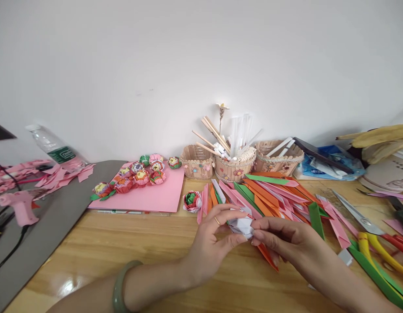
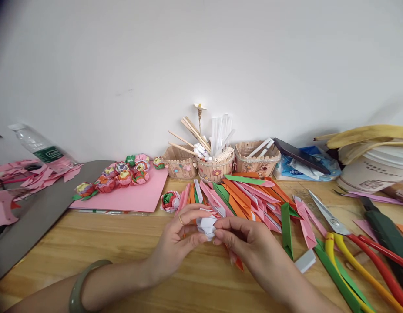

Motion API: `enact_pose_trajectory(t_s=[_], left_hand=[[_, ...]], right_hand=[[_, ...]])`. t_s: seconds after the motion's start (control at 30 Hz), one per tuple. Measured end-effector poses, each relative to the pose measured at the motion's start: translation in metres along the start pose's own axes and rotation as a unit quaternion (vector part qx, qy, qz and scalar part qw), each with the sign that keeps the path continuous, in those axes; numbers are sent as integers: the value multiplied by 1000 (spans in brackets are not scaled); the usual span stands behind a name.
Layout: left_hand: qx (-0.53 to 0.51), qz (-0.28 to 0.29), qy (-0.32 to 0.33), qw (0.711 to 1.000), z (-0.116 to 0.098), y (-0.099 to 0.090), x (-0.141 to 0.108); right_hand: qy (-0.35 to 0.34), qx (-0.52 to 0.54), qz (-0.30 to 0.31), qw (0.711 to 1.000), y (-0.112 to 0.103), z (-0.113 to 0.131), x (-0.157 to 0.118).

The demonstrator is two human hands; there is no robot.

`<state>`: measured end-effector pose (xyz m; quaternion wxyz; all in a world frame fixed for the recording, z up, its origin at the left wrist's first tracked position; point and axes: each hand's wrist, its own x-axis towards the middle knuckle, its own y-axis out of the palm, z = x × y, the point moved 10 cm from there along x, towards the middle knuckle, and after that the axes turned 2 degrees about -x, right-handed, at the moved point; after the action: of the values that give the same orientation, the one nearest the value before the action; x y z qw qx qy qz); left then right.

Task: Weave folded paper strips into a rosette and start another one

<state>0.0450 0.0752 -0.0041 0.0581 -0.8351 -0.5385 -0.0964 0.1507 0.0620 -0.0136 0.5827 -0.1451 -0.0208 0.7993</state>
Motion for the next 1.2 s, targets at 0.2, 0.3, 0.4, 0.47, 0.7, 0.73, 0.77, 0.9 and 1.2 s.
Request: enact_pose_trajectory(t_s=[0.2,0.3,0.4,0.47,0.7,0.73,0.77,0.9,1.2], left_hand=[[-1,9,-20,1000,3,2,0],[2,9,-12,1000,0,2,-1],[8,13,-5,1000,-2,3,-1],[11,19,-5,1000,-3,4,0],[28,39,3,999,0,8,0],[23,40,1,999,1,8,0],[19,40,-3,999,2,8,0],[4,29,-26,999,5,4,0],[6,54,-24,998,5,12,-1]], right_hand=[[6,15,22,1000,1,7,0],[14,6,5,1000,-2,6,0],[41,-4,-16,999,-5,1,1],[54,-6,-19,998,-6,-2,1],[64,18,9,998,-1,-13,2],[62,22,10,998,-1,-13,3],[57,22,11,998,0,-13,3],[35,8,9,999,-1,-3,2],[67,-6,-4,998,-3,-12,4]])
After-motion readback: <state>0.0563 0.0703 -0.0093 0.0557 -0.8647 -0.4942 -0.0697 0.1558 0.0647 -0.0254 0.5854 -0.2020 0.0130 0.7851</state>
